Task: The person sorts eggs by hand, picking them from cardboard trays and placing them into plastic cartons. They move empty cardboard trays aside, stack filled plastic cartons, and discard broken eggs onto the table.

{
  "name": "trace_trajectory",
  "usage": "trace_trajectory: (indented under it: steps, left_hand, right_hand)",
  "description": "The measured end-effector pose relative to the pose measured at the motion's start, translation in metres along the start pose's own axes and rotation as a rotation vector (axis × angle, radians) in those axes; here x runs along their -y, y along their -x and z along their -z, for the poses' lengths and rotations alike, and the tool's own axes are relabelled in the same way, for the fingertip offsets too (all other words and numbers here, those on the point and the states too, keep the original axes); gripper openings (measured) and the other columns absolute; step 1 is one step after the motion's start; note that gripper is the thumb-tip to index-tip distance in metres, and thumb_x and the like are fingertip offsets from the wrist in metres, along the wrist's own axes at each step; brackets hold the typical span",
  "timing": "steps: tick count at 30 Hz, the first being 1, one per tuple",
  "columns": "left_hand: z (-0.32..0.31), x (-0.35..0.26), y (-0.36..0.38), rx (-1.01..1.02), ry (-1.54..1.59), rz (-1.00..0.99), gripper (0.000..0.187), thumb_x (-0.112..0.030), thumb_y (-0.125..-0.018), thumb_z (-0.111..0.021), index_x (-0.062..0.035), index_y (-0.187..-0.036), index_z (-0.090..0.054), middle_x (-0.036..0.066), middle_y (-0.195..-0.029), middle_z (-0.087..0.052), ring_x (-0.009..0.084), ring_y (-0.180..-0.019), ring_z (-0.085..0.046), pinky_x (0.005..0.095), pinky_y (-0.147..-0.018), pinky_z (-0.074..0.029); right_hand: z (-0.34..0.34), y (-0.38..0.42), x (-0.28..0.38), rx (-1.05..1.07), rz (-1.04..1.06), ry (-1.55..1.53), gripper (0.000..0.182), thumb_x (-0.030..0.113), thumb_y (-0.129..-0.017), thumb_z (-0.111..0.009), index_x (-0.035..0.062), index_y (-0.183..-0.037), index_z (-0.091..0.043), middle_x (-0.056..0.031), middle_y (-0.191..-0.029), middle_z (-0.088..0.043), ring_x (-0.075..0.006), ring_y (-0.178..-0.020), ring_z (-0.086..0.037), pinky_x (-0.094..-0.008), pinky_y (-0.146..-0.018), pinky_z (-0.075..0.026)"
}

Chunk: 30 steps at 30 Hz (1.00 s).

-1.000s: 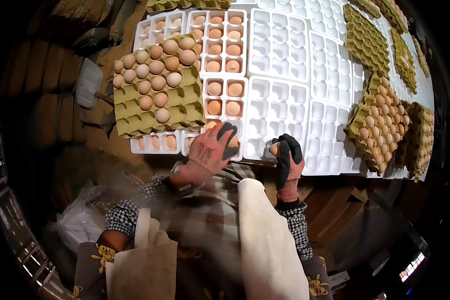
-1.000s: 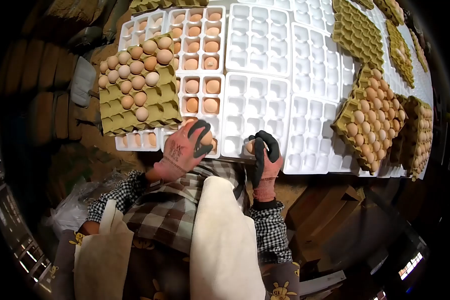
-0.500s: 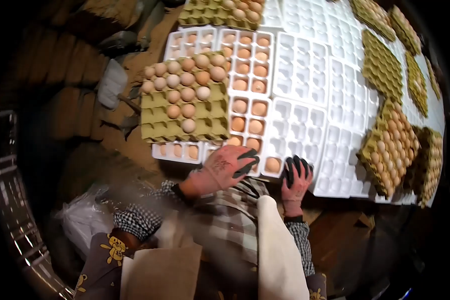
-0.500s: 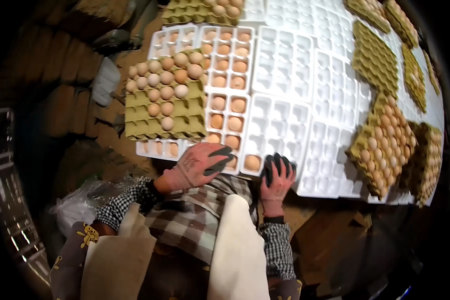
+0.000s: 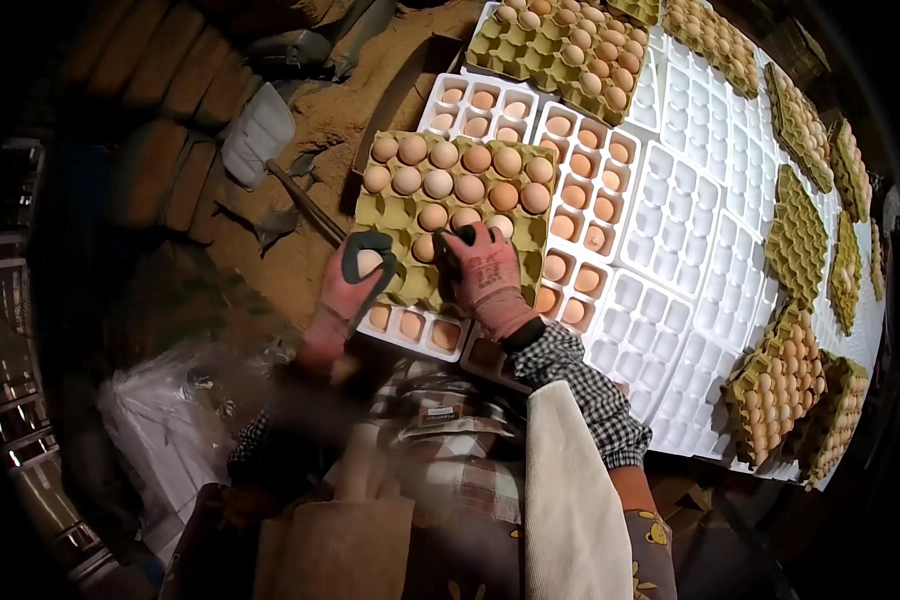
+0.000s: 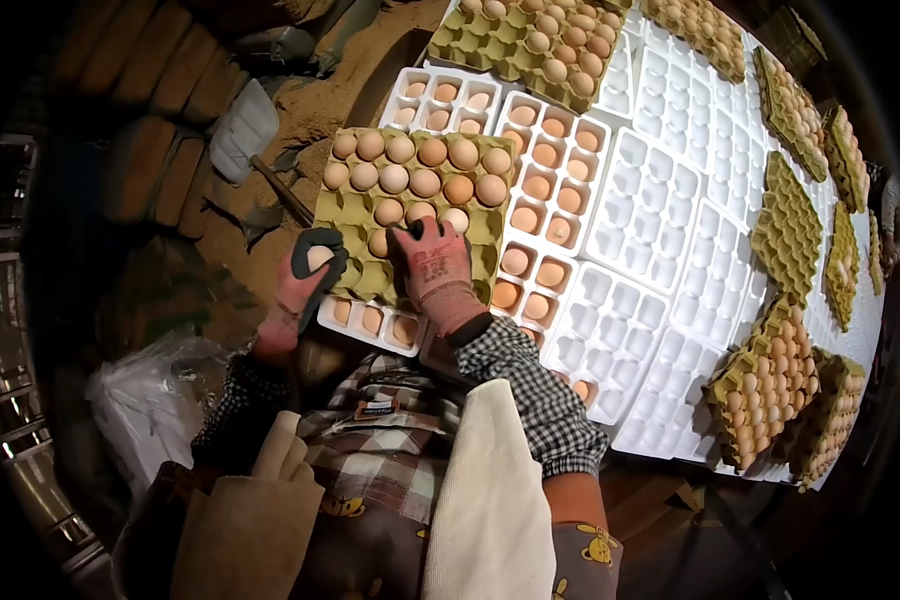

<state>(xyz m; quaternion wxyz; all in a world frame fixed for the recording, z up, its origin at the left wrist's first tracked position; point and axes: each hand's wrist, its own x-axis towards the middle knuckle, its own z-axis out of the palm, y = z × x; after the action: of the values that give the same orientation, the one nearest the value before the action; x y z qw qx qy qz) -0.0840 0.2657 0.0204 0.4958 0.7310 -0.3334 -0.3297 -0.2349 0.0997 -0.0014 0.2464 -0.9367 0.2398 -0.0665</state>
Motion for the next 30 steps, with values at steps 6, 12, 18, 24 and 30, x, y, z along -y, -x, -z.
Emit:
trace_trajectory:
  steps: [6, 12, 18, 24, 30]
  left_hand:
    - [-0.013, -0.018, -0.052, 0.250, -1.057, -0.183, 0.059, -0.018, -0.071, -0.079, -0.0064, -0.123, -0.055, 0.016, -0.115, -0.056, 0.0353, -0.099, -0.061, 0.0413, -0.084, -0.052]
    - [-0.001, -0.041, -0.073, 0.116, -1.048, -0.305, 0.053, -0.022, -0.079, -0.071, -0.0221, -0.131, -0.059, 0.020, -0.118, -0.057, 0.0332, -0.087, -0.064, 0.0391, -0.075, -0.054]
    - [-0.015, -0.048, -0.085, 0.363, -1.358, -0.216, 0.055, -0.032, -0.076, -0.075, -0.0226, -0.128, -0.063, 0.018, -0.129, -0.051, 0.0293, -0.096, -0.064, 0.0392, -0.076, -0.053]
    - [0.001, -0.007, -0.078, 0.090, -0.427, -0.293, 0.046, -0.028, -0.088, -0.070, -0.0114, -0.130, -0.060, 0.012, -0.100, -0.066, 0.0198, -0.087, -0.064, 0.0329, -0.072, -0.053]
    - [-0.007, -0.035, -0.028, 0.303, 0.801, 0.562, 0.033, -0.021, -0.100, -0.054, -0.0071, -0.130, -0.055, 0.006, -0.097, -0.063, 0.0141, -0.070, -0.058, 0.0273, -0.058, -0.047]
  right_hand:
    - [0.033, 0.016, -0.032, -0.312, -0.257, -1.100, 0.036, 0.018, -0.071, -0.080, 0.0065, -0.103, -0.068, -0.0142, -0.100, -0.064, -0.0272, -0.093, -0.065, -0.0342, -0.087, -0.051]
    - [0.042, -0.013, -0.028, -0.094, -0.123, 0.293, 0.040, 0.006, -0.073, -0.077, 0.0055, -0.112, -0.066, -0.0090, -0.099, -0.067, -0.0213, -0.091, -0.066, -0.0298, -0.079, -0.054]
    - [0.059, 0.017, -0.089, -0.279, -0.379, -0.917, 0.040, -0.001, -0.081, -0.065, 0.0097, -0.119, -0.060, -0.0157, -0.113, -0.061, -0.0226, -0.087, -0.066, -0.0312, -0.077, -0.055]
    - [0.081, -0.045, -0.074, -0.045, -0.338, 0.163, 0.050, 0.019, -0.072, -0.079, 0.0268, -0.120, -0.065, -0.0104, -0.122, -0.056, -0.0322, -0.104, -0.062, -0.0417, -0.087, -0.052]
    - [0.058, 0.024, -0.094, -0.282, -0.295, -1.358, 0.031, 0.005, -0.092, -0.058, 0.0065, -0.123, -0.059, -0.0109, -0.113, -0.064, -0.0185, -0.095, -0.064, -0.0290, -0.076, -0.054]
